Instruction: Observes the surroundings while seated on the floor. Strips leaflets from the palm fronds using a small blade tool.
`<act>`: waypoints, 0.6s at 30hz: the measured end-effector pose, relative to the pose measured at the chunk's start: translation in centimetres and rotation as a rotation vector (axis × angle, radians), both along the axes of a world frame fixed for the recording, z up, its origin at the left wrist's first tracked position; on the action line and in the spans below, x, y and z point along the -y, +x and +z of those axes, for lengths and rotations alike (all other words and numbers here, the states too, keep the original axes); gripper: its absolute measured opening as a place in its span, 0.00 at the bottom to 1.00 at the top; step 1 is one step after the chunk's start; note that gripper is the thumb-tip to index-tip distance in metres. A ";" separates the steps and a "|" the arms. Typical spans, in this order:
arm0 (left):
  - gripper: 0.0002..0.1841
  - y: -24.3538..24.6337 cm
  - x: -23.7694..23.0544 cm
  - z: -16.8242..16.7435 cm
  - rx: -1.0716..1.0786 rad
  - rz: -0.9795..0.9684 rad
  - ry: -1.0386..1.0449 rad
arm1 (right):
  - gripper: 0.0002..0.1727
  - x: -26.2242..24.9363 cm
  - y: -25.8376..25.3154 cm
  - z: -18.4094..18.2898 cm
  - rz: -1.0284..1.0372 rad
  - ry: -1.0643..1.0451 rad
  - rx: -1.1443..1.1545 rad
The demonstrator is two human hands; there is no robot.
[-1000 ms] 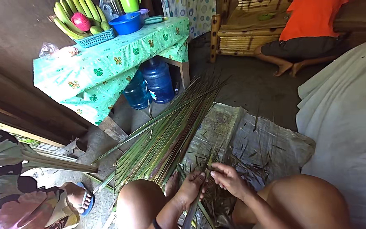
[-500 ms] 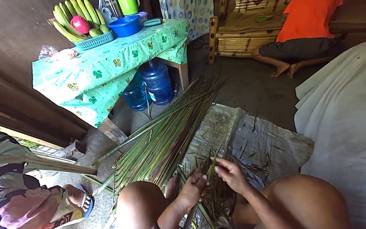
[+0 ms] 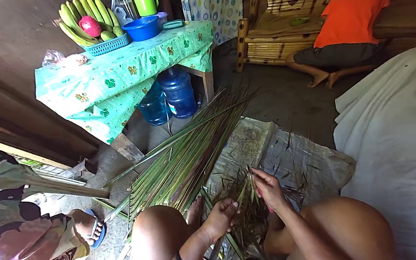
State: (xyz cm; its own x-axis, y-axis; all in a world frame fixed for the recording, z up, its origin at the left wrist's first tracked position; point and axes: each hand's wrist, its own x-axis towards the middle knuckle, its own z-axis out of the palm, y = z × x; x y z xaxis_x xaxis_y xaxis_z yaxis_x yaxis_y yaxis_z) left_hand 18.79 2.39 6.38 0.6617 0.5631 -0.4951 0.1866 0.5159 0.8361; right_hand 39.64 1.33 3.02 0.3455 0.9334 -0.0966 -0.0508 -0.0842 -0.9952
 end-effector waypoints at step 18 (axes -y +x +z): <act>0.13 -0.2 -0.2 -0.1 0.062 0.028 -0.027 | 0.19 2.9 -0.9 2.5 0.494 -0.256 -0.328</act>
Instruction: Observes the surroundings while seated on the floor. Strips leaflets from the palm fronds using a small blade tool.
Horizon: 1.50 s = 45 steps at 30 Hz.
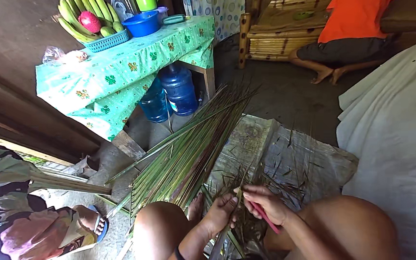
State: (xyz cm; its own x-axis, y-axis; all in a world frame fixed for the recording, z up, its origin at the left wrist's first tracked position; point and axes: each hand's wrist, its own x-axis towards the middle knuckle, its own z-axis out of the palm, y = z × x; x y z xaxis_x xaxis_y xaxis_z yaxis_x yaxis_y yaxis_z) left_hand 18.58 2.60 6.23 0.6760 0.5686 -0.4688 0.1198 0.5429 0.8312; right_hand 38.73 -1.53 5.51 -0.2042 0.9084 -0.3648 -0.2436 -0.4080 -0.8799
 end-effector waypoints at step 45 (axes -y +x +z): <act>0.14 -0.5 -0.5 0.2 0.023 0.078 -0.068 | 0.15 0.8 -1.4 -1.5 0.053 0.532 0.562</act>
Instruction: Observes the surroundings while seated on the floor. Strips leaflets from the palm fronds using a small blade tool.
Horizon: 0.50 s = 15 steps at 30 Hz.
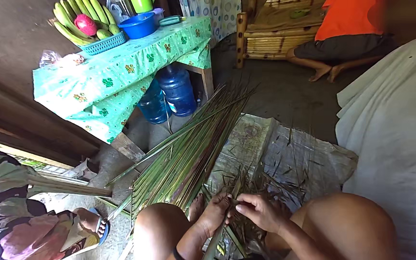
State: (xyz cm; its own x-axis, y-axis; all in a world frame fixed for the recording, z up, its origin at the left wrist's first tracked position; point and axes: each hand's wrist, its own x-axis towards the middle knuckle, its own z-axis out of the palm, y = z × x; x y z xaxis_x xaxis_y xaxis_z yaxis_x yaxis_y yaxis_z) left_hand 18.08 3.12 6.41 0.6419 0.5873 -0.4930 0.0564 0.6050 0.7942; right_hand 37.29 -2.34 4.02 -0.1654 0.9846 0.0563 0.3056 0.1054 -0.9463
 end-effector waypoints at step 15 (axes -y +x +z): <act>0.14 0.0 0.0 0.1 -0.002 0.004 -0.027 | 0.15 -0.4 0.2 0.2 -0.029 0.029 0.020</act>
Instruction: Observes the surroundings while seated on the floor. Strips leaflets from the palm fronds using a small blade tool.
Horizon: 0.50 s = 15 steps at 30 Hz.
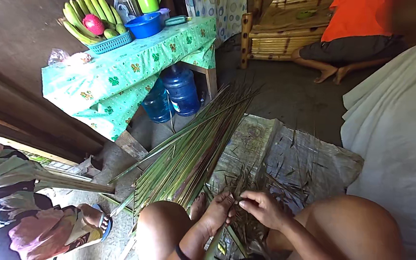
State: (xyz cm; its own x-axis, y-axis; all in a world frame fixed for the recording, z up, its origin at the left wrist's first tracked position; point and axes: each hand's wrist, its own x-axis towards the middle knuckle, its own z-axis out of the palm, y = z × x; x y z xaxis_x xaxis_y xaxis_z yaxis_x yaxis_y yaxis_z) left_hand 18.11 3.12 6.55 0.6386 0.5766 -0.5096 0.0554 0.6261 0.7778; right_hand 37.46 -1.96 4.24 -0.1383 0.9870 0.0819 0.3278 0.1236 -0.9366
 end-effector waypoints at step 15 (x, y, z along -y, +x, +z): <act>0.15 0.1 0.1 0.1 -0.003 -0.007 0.025 | 0.15 0.3 -0.1 0.3 0.052 -0.048 -0.043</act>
